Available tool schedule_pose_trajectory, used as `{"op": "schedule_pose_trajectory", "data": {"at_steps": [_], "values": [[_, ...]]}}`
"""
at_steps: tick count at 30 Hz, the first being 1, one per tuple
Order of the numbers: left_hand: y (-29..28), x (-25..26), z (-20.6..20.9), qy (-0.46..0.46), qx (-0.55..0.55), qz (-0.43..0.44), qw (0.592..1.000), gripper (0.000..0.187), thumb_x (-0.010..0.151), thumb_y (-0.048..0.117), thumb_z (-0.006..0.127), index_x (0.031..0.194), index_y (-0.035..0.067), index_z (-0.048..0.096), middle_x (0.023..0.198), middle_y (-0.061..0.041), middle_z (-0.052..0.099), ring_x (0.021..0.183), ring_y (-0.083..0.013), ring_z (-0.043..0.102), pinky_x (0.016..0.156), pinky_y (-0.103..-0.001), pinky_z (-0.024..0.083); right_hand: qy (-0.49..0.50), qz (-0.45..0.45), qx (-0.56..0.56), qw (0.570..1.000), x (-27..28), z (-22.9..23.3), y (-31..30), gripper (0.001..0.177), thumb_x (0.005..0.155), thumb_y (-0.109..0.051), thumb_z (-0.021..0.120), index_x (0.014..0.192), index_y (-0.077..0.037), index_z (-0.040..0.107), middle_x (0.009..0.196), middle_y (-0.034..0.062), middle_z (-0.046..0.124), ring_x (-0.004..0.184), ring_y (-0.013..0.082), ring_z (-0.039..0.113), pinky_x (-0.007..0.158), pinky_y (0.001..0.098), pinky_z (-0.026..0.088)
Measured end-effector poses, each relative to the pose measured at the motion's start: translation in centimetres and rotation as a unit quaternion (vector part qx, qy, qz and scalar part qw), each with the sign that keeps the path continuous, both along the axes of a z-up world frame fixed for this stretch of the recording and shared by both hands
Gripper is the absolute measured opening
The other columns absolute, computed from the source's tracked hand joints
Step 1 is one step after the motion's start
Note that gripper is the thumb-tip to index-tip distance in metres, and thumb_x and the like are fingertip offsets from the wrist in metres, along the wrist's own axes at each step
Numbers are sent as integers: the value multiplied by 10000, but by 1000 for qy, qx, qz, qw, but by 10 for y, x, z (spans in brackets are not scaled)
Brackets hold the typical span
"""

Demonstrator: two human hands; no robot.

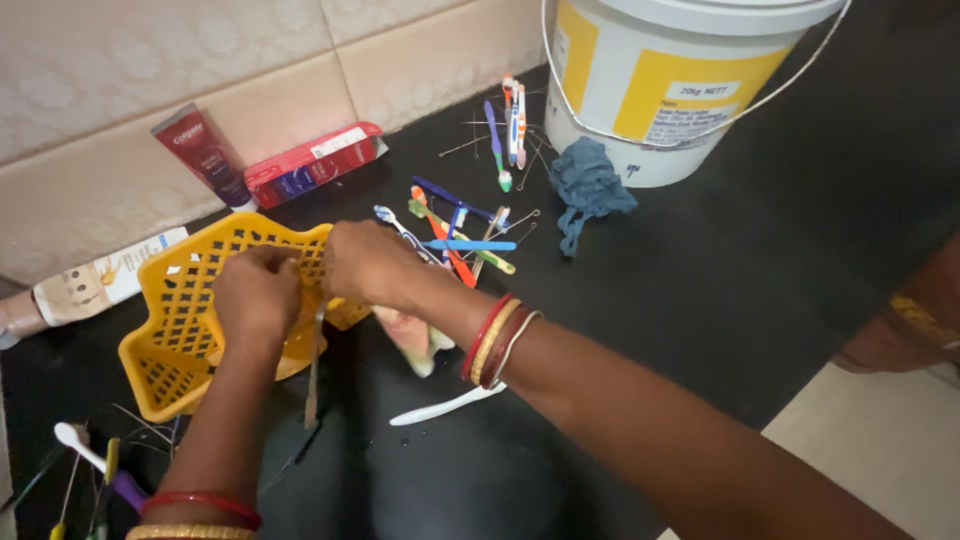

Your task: The person wipes a bathroom countertop with a cloth, then removes toothbrushes from a yellow plastic holder and wipes the holder. The person also wipes the countertop again after removing the items.

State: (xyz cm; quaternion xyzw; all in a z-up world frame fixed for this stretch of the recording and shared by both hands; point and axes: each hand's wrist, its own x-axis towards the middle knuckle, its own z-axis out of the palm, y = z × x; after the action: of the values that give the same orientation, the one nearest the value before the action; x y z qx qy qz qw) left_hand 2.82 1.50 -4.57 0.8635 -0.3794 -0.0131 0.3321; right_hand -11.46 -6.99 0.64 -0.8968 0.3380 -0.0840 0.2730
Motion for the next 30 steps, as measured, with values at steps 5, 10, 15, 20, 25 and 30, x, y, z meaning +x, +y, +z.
{"op": "schedule_pose_trajectory", "data": {"at_steps": [5, 10, 15, 20, 25, 30], "values": [[0, 2, -1, -8, 6, -8, 1000, 226, 900, 220, 702, 1076, 127, 810, 1014, -172, 750, 953, -354, 717, 879, -442, 548, -27, -52, 26, 998, -10, 8, -18, 294, 692, -294, 853, 824, -44, 773, 864, 225, 742, 850, 372, 744, 764, 432, 593], [-5, -2, -5, -19, 7, -25, 999, 228, 915, 252, 688, 1062, 122, 806, 1015, -171, 750, 949, -361, 712, 867, -456, 547, -187, -56, 43, 980, -19, -3, -31, 134, 667, -213, 810, 719, -91, 794, 761, 148, 767, 749, 269, 775, 730, 367, 585], [-9, -12, -5, -52, 18, -14, 998, 233, 926, 224, 648, 1061, 133, 814, 1013, -194, 743, 957, -389, 701, 876, -477, 544, -212, -46, 50, 975, -16, -12, -31, 159, 744, -238, 793, 718, -81, 785, 725, 116, 772, 697, 224, 770, 707, 350, 588], [-4, -3, -2, -84, 22, -7, 996, 245, 939, 225, 651, 1104, 119, 798, 1052, -203, 733, 977, -408, 689, 871, -509, 530, -352, -87, 122, 924, -22, 11, -48, 215, 793, -306, 791, 770, -93, 806, 693, 57, 775, 641, 142, 743, 639, 314, 578], [-1, 7, 4, -69, 61, 5, 996, 248, 936, 244, 670, 1088, 102, 804, 1084, -196, 736, 990, -397, 696, 898, -498, 535, -366, -154, 44, 917, -45, 41, -84, 256, 782, -328, 792, 752, -74, 789, 668, 61, 776, 634, 182, 754, 634, 324, 581], [-2, 3, 5, -29, 85, 11, 996, 267, 942, 284, 688, 1120, 116, 795, 1099, -165, 749, 1019, -368, 702, 908, -482, 537, -269, -182, -169, 931, -73, 18, -84, 254, 832, -286, 756, 808, -36, 721, 776, 161, 743, 757, 372, 716, 667, 478, 522]]}}
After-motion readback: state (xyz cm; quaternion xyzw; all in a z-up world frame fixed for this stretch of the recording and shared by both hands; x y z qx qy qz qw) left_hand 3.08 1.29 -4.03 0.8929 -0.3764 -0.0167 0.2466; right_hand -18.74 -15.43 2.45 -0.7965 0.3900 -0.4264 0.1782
